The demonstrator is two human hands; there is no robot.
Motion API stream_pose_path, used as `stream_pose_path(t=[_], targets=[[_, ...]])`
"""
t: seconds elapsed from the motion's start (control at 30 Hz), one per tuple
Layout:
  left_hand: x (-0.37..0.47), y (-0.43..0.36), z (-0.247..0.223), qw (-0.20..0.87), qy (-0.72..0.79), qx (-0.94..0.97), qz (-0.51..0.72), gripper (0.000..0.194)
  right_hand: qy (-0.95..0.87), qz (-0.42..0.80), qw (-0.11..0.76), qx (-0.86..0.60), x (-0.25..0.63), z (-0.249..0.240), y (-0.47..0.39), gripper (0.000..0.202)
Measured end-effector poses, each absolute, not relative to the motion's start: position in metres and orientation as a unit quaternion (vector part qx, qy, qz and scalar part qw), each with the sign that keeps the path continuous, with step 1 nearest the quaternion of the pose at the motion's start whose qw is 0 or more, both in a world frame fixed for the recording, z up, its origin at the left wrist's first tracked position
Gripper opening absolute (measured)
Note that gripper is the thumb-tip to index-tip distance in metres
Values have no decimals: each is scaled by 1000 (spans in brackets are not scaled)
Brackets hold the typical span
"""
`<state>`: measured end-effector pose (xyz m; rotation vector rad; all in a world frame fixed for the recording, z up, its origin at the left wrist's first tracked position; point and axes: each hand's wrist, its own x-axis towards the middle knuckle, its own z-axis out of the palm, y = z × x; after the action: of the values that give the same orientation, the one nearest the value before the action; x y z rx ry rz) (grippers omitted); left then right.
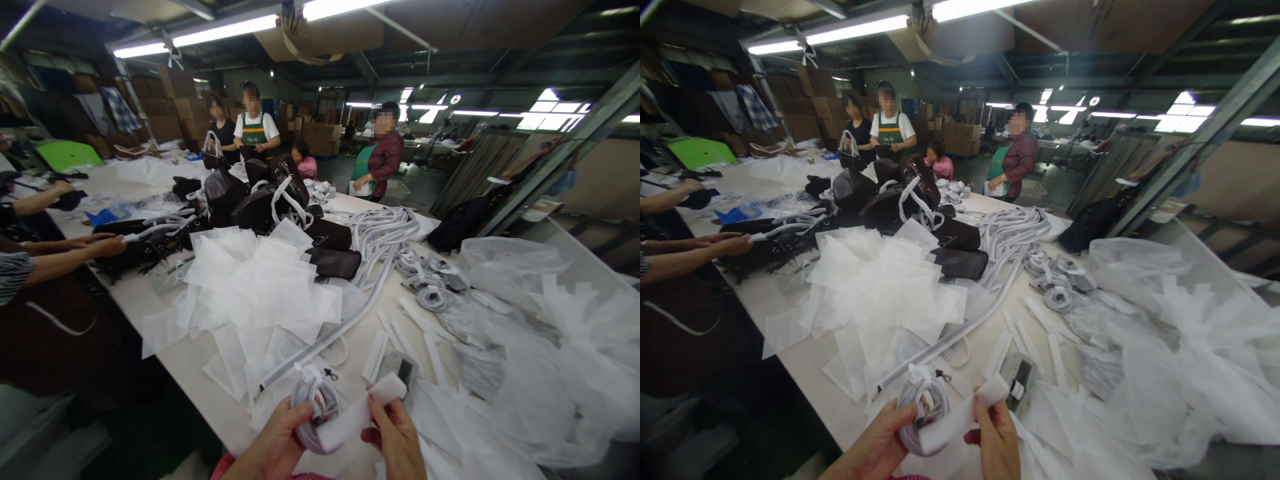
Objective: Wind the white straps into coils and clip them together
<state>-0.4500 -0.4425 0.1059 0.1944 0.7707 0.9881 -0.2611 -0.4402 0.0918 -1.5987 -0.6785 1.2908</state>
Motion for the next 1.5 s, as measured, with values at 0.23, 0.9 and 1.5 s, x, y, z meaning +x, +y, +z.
stream_pose_path(t=[0.23, 0.9, 1.5], targets=[[-445, -416, 58, 796, 427, 135, 406, 26, -280, 528, 520, -610, -237, 98, -437, 53], [-446, -415, 79, 582, 365, 661, 302, 23, -208, 605, 486, -596, -246, 73, -423, 65], [-405, -424, 84, 782, 407, 314, 353, 39, -454, 552, 452, -533, -253, 78, -443, 48]])
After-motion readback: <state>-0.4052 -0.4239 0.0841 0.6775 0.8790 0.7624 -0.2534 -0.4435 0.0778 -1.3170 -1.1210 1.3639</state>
